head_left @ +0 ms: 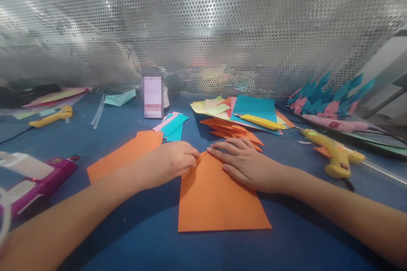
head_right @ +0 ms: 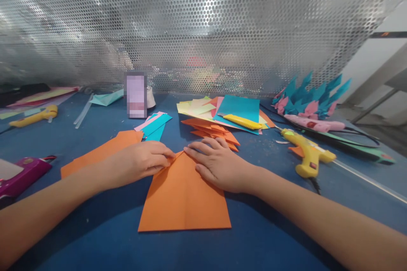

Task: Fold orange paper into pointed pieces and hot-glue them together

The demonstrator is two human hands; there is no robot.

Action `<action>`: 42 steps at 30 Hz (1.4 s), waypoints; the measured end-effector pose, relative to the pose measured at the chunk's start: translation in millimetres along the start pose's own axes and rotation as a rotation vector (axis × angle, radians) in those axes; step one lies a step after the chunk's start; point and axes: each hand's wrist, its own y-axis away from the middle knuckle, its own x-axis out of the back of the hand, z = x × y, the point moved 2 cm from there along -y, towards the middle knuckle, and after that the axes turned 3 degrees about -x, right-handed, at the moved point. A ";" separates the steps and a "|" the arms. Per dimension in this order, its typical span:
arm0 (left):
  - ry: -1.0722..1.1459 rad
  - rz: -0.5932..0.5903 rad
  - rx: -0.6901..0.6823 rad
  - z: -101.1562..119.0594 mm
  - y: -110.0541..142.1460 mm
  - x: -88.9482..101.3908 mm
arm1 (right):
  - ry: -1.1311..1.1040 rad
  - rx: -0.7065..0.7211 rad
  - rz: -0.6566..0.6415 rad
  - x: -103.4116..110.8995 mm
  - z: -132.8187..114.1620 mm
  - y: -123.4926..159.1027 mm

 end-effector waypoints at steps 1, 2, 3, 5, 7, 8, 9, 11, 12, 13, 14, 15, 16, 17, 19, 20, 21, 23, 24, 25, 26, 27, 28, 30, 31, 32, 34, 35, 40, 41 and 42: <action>0.001 -0.010 0.006 0.7 -0.7 0.8 | 0.000 0.000 0.000 0.0 0.1 0.1; -0.001 -0.020 0.011 1.3 -1.4 1.6 | -0.002 0.002 0.000 -0.1 0.3 0.1; -0.004 -0.030 0.012 1.8 -1.9 2.3 | -0.004 0.005 -0.003 -0.2 0.3 0.1; -0.011 -0.045 0.009 2.4 -2.5 3.2 | -0.007 0.010 -0.003 -0.2 0.4 0.1; -0.016 -0.053 0.007 2.3 -2.7 3.1 | -0.006 0.009 0.001 0.1 0.3 0.0; -0.019 -0.053 0.004 2.1 -2.7 2.8 | -0.003 0.007 0.002 0.2 0.2 0.0; -0.020 -0.053 0.002 1.7 -2.6 2.3 | 0.000 0.004 -0.001 0.4 0.1 -0.1; -0.023 -0.050 -0.009 1.2 -2.7 1.1 | 0.003 0.003 -0.008 0.6 -0.4 -0.1; -0.024 -0.051 -0.013 1.0 -2.9 0.6 | 0.003 0.003 -0.010 0.6 -0.6 -0.2; -0.024 -0.053 -0.018 0.9 -3.1 0.1 | 0.003 0.003 -0.011 0.7 -0.8 -0.2; -0.023 -0.056 -0.021 0.8 -3.5 -0.2 | 0.002 0.003 -0.010 0.7 -1.0 -0.2; -0.023 -0.061 -0.020 0.8 -4.0 -0.4 | 0.002 0.002 -0.008 0.6 -1.1 -0.3; -0.025 -0.069 -0.016 0.8 -4.4 -0.5 | 0.003 0.000 -0.008 0.5 -1.1 -0.3; -0.025 -0.081 -0.006 0.8 -4.8 -0.4 | 0.004 -0.004 -0.007 0.2 -1.1 -0.3; -0.024 -0.111 0.026 1.1 -5.3 0.1 | 0.005 -0.005 -0.006 -0.4 -0.9 -0.4; -0.021 -0.127 0.047 1.5 -5.5 0.5 | 0.004 -0.004 -0.004 -0.7 -0.9 -0.4; -0.014 -0.142 0.069 2.0 -5.6 1.0 | 0.003 -0.003 0.002 -0.8 -0.8 -0.4; 0.004 -0.172 0.107 3.6 -6.1 2.3 | 0.002 -0.001 0.013 -1.0 -0.7 -0.4; 0.015 -0.186 0.123 4.5 -6.5 3.0 | 0.003 0.000 0.015 -1.0 -0.7 -0.4; 0.024 -0.200 0.138 5.3 -7.0 3.8 | 0.004 0.001 0.016 -1.0 -0.7 -0.5; 0.031 -0.210 0.151 5.9 -7.4 4.4 | 0.005 0.003 0.017 -0.9 -0.7 -0.5; 0.034 -0.215 0.161 6.2 -7.8 5.0 | 0.007 0.005 0.018 -0.8 -0.8 -0.5; 0.035 -0.215 0.165 6.2 -8.1 5.3 | 0.008 0.007 0.020 -0.8 -0.8 -0.5; 0.038 -0.204 0.157 5.1 -7.9 5.4 | 0.008 0.013 0.032 -0.6 -0.9 -0.4; 0.042 -0.195 0.147 4.0 -7.4 5.0 | 0.009 0.016 0.037 -0.5 -0.9 -0.3; 0.048 -0.184 0.137 2.7 -6.8 4.3 | 0.009 0.016 0.041 -0.6 -0.9 -0.2; 0.060 -0.162 0.116 -0.4 -5.0 2.5 | 0.012 0.016 0.044 -0.7 -0.8 -0.1; 0.064 -0.150 0.105 -2.0 -4.0 1.5 | 0.015 0.015 0.045 -0.9 -0.6 -0.1; 0.060 -0.100 0.043 -6.7 -1.5 -1.6 | 0.046 0.028 0.049 -1.3 0.1 -0.3; 0.058 -0.094 0.037 -7.1 -1.3 -1.8 | 0.053 0.035 0.051 -1.2 0.2 -0.4; 0.057 -0.089 0.032 -7.6 -1.1 -2.0 | 0.060 0.043 0.055 -1.0 0.1 -0.5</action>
